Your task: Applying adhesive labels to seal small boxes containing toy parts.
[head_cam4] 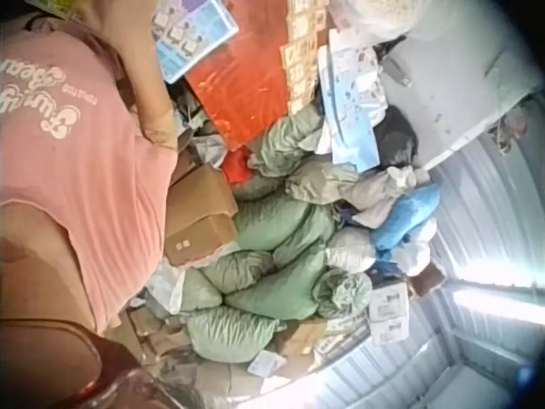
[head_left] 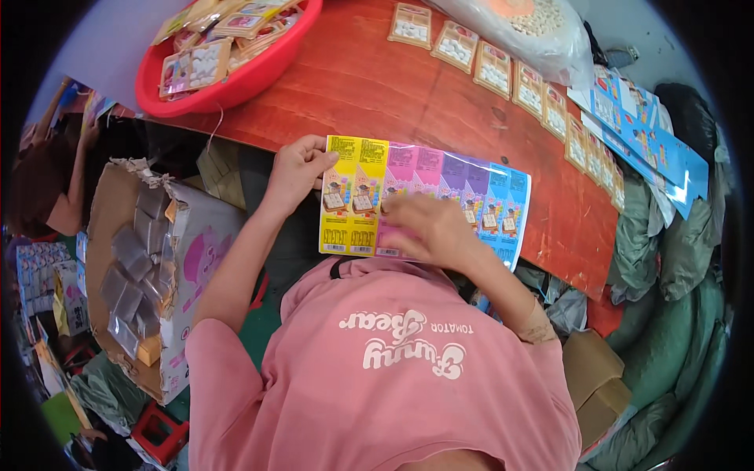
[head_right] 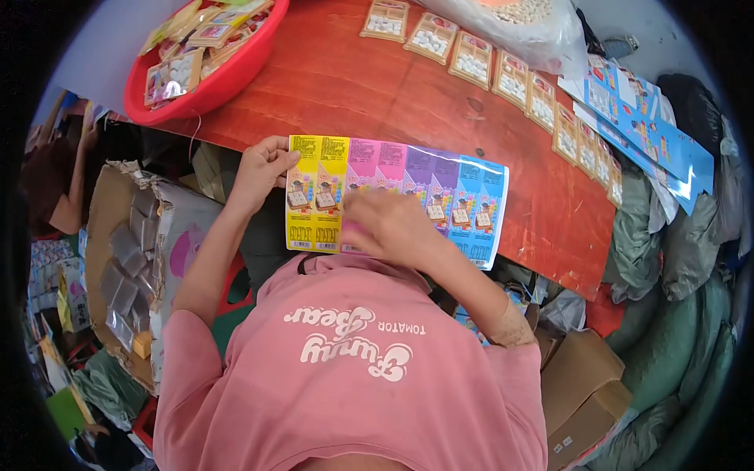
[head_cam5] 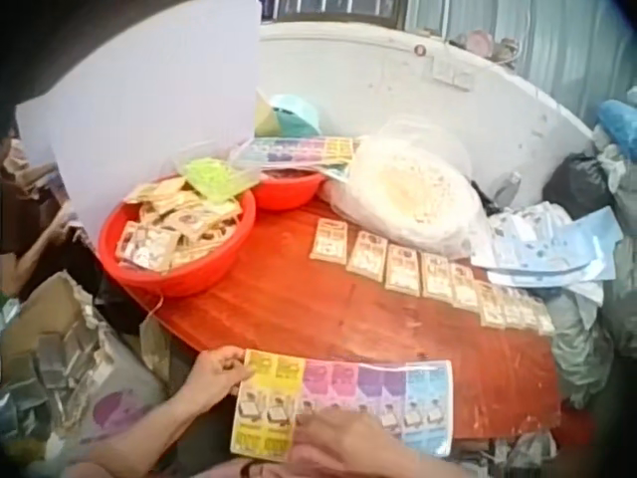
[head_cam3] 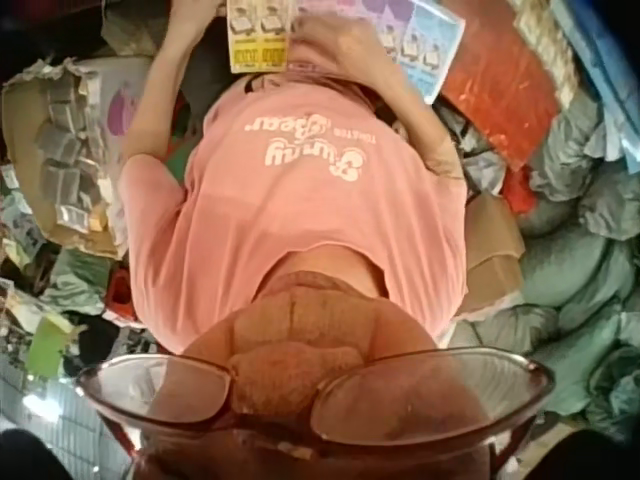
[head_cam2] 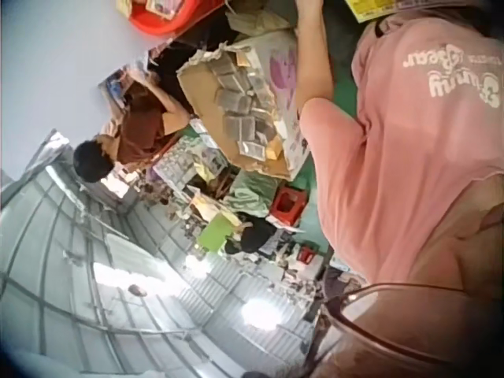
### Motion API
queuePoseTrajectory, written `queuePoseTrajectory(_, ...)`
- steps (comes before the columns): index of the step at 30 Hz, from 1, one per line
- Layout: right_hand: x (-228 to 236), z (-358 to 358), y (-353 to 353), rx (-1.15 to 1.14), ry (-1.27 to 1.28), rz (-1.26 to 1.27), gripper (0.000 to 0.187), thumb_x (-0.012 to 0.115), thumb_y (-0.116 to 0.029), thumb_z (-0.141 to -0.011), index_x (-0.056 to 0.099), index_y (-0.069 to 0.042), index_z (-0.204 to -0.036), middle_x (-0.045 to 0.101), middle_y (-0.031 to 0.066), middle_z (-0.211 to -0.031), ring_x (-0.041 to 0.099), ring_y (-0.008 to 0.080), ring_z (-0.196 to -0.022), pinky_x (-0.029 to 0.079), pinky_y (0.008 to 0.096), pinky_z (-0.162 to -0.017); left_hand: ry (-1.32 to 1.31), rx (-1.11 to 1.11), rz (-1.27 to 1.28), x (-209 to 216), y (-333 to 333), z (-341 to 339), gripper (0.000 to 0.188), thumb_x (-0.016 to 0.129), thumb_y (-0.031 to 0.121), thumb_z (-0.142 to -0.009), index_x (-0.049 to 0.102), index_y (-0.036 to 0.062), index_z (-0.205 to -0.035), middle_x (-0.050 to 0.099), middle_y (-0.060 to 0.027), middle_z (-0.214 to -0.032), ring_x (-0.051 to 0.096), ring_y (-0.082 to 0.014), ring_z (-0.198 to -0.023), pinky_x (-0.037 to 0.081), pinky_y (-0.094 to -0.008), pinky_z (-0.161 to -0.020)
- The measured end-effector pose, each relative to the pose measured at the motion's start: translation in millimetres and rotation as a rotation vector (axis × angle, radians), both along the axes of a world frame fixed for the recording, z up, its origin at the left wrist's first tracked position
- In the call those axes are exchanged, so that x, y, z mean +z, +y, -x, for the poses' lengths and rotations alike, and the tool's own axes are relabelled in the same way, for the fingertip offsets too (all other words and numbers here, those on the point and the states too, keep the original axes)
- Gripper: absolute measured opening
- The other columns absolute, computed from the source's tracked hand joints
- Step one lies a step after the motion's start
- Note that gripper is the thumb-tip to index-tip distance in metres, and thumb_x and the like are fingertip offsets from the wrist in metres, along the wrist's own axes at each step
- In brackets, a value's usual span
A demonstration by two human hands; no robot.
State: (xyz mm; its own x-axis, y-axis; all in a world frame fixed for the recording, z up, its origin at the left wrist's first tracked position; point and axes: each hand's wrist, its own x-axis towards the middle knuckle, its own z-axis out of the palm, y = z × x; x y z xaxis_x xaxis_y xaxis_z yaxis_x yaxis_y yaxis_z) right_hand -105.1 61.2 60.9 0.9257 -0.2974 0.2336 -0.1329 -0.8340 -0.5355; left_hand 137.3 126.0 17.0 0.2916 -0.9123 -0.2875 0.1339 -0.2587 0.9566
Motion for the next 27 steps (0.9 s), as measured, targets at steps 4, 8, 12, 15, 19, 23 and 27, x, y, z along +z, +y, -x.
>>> queuePoseTrajectory(4, -2.8, -36.3, -23.1, -0.28, -0.24, 0.105, 0.02, 0.066, -0.011, -0.077, 0.061, -0.004, -0.095, 0.061, 0.0117, -0.098, 0.061, 0.0278, -0.083, 0.051, 0.0362, -0.067, -0.105, 0.091, 0.064, -0.7, -1.3, 26.4, 0.016, 0.06, 0.013, -0.086, 0.062, -0.0022, -0.09, 0.062, -0.0013, -0.069, 0.056, -0.0034, -0.06, 0.045, -0.019, -0.051)
queuePoseTrajectory(8, -11.1, -65.4, -37.3, -0.262, -0.346, 0.198, 0.022, 0.065, -0.008, -0.076, 0.062, -0.005, -0.097, 0.061, 0.011, -0.097, 0.06, 0.028, -0.081, 0.05, 0.0356, -0.066, -0.275, 0.159, 0.12, -1.6, -4.7, 39.5, 0.019, 0.062, 0.016, -0.085, 0.062, -0.0027, -0.083, 0.059, -0.0031, -0.061, 0.051, -0.0042, -0.055, 0.04, -0.0223, -0.048)
queuePoseTrajectory(12, -10.6, -71.5, -40.0, -0.246, -0.329, 0.265, 0.019, 0.065, -0.006, -0.075, 0.064, -0.005, -0.094, 0.061, 0.009, -0.091, 0.06, 0.0273, -0.08, 0.05, 0.0353, -0.065, -0.473, 0.233, 0.21, -2.9, -9.0, 51.1, 0.021, 0.062, 0.019, -0.086, 0.061, -0.0012, -0.081, 0.053, -0.0111, -0.055, 0.049, -0.0078, -0.05, 0.04, -0.0267, -0.048)
queuePoseTrajectory(15, -13.3, -67.7, -40.6, -0.246, -0.332, 0.253, 0.018, 0.065, -0.006, -0.074, 0.065, -0.005, -0.092, 0.063, 0.008, -0.088, 0.06, 0.0264, -0.08, 0.05, 0.035, -0.066, -0.456, 0.252, 0.202, -1.9, -9.1, 58.3, 0.019, 0.061, 0.018, -0.086, 0.061, -0.0008, -0.083, 0.054, -0.0116, -0.057, 0.05, -0.0089, -0.051, 0.041, -0.0269, -0.048)
queuePoseTrajectory(19, -14.1, -62.7, -47.8, -0.288, -0.309, 0.061, 0.018, 0.066, -0.005, -0.072, 0.065, -0.005, -0.09, 0.064, 0.0083, -0.088, 0.06, 0.0252, -0.078, 0.05, 0.0342, -0.066, -0.546, 0.275, 0.324, -3.6, -10.3, 67.2, 0.014, 0.06, 0.013, -0.087, 0.06, -0.0002, -0.09, 0.057, -0.0122, -0.063, 0.053, -0.0124, -0.052, 0.042, -0.0272, -0.049)
queuePoseTrajectory(23, -8.9, -57.5, -54.1, -0.252, -0.261, -0.002, 0.017, 0.066, -0.004, -0.071, 0.065, -0.005, -0.088, 0.064, 0.0086, -0.089, 0.06, 0.0249, -0.079, 0.05, 0.034, -0.066, -0.598, 0.267, 0.384, -3.5, -12.2, 70.6, 0.013, 0.059, 0.011, -0.087, 0.061, -0.0001, -0.094, 0.058, -0.013, -0.067, 0.055, -0.0159, -0.054, 0.043, -0.0273, -0.05)
queuePoseTrajectory(27, -9.5, -51.2, -53.1, -0.31, -0.242, -0.053, 0.015, 0.067, -0.004, -0.07, 0.064, -0.005, -0.085, 0.064, 0.0077, -0.086, 0.061, 0.0251, -0.076, 0.049, 0.0333, -0.064, -0.629, 0.229, 0.4, 0.4, -15.2, 75.4, 0.014, 0.059, 0.012, -0.087, 0.06, -0.0005, -0.093, 0.057, -0.0113, -0.064, 0.055, -0.0126, -0.055, 0.043, -0.0263, -0.051)
